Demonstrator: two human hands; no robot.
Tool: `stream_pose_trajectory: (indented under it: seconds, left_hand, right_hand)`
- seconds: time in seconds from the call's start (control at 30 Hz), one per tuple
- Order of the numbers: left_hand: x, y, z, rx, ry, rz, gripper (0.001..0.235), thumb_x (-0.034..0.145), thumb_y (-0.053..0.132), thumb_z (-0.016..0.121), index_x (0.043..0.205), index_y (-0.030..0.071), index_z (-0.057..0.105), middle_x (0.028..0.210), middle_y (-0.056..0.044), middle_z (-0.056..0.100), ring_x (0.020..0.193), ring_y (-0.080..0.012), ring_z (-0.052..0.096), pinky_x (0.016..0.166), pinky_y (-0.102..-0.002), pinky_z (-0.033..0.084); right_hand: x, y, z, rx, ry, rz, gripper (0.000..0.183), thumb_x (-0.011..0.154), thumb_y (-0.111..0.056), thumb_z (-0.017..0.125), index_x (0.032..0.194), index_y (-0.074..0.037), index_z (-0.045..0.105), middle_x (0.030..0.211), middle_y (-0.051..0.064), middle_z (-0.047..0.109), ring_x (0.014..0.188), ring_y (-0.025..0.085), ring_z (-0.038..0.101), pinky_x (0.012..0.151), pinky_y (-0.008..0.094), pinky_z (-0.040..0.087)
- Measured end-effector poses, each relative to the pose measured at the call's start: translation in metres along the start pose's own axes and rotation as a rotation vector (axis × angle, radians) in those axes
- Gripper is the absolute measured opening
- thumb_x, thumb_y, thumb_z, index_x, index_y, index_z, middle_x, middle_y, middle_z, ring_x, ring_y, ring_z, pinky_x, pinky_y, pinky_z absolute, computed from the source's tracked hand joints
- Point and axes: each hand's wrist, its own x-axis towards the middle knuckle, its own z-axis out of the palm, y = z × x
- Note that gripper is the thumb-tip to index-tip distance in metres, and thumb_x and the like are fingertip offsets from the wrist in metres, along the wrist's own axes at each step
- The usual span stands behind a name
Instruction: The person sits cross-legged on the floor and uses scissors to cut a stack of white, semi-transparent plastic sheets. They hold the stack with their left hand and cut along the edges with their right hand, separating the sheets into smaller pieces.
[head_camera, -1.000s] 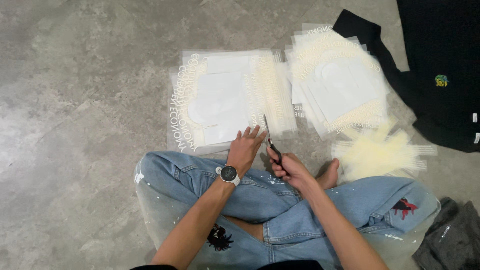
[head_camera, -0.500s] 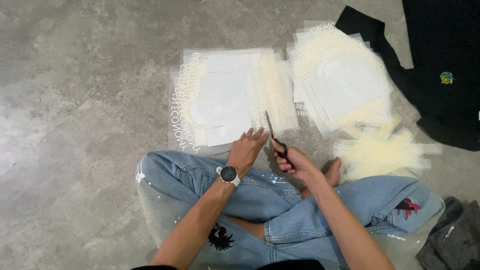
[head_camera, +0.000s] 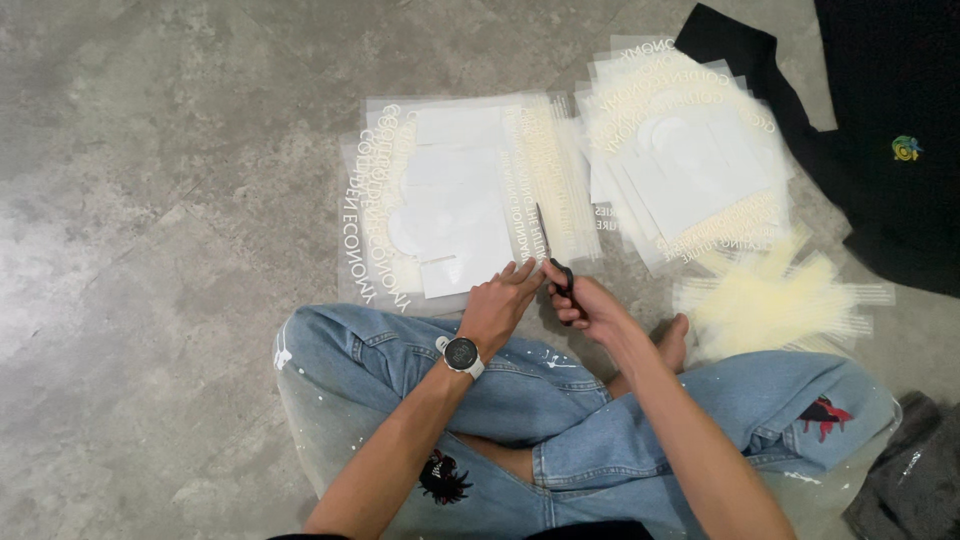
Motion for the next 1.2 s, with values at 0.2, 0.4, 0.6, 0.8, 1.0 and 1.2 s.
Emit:
stream_pose_trajectory:
  seconds: [0.2,0.4,0.6,0.8,1.0,1.2]
  left_hand:
    - [-0.002,0.008,-0.01,0.067,0.004,-0.001,0.041,0.112,0.027,0.049,0.151,0.03,0.055,0.154,0.001,0.059,0.139,-0.0367,0.057,0.111,-0.053,0.051]
    - [-0.001,0.004,-0.005,0.08,0.042,0.014,0.041,0.112,0.026,0.049,0.153,0.031,0.054,0.152,0.0,0.061,0.134,-0.0375,0.06,0.106,-0.054,0.055]
    - [-0.002,0.003,-0.006,0.058,0.018,0.024,0.044,0.112,0.029,0.046,0.156,0.033,0.049,0.154,0.002,0.058,0.137,-0.0361,0.058,0.107,-0.054,0.054]
    - [-0.003,0.01,-0.016,0.044,0.035,0.017,0.045,0.112,0.028,0.046,0.157,0.033,0.047,0.154,0.002,0.059,0.136,-0.0359,0.059,0.106,-0.054,0.055]
    - [-0.003,0.01,-0.016,-0.037,0.048,0.019,0.044,0.112,0.025,0.047,0.156,0.029,0.051,0.153,-0.003,0.059,0.135,-0.0389,0.059,0.106,-0.056,0.055]
    - [-0.003,0.01,-0.015,-0.073,0.098,0.044,0.042,0.111,0.024,0.05,0.153,0.027,0.054,0.15,-0.005,0.062,0.131,-0.0394,0.062,0.103,-0.056,0.057]
  right_hand:
    - [-0.005,-0.017,0.012,-0.006,0.032,-0.01,0.049,0.095,-0.059,0.074,0.093,-0.013,0.057,0.06,-0.008,0.036,0.04,0.003,0.038,0.027,0.015,0.022]
    - [0.002,-0.024,0.011,-0.05,0.078,-0.009,0.048,0.093,-0.055,0.077,0.087,-0.013,0.055,0.061,-0.007,0.038,0.041,0.004,0.04,0.028,0.016,0.02]
    - [0.002,-0.039,0.012,-0.115,0.099,-0.05,0.05,0.093,-0.056,0.078,0.082,-0.013,0.053,0.059,-0.006,0.04,0.04,0.004,0.041,0.029,0.016,0.021]
    - [0.006,-0.051,0.019,-0.105,0.121,-0.067,0.054,0.089,-0.056,0.083,0.079,-0.014,0.051,0.058,-0.005,0.04,0.039,0.004,0.042,0.029,0.015,0.02]
    - [0.014,-0.064,0.02,-0.119,0.126,-0.102,0.052,0.09,-0.052,0.083,0.078,-0.014,0.05,0.056,-0.004,0.04,0.038,0.005,0.042,0.028,0.017,0.02]
    - [0.016,-0.077,0.022,-0.149,0.111,-0.106,0.053,0.091,-0.054,0.081,0.075,-0.014,0.05,0.056,-0.006,0.039,0.037,0.002,0.04,0.029,0.015,0.019]
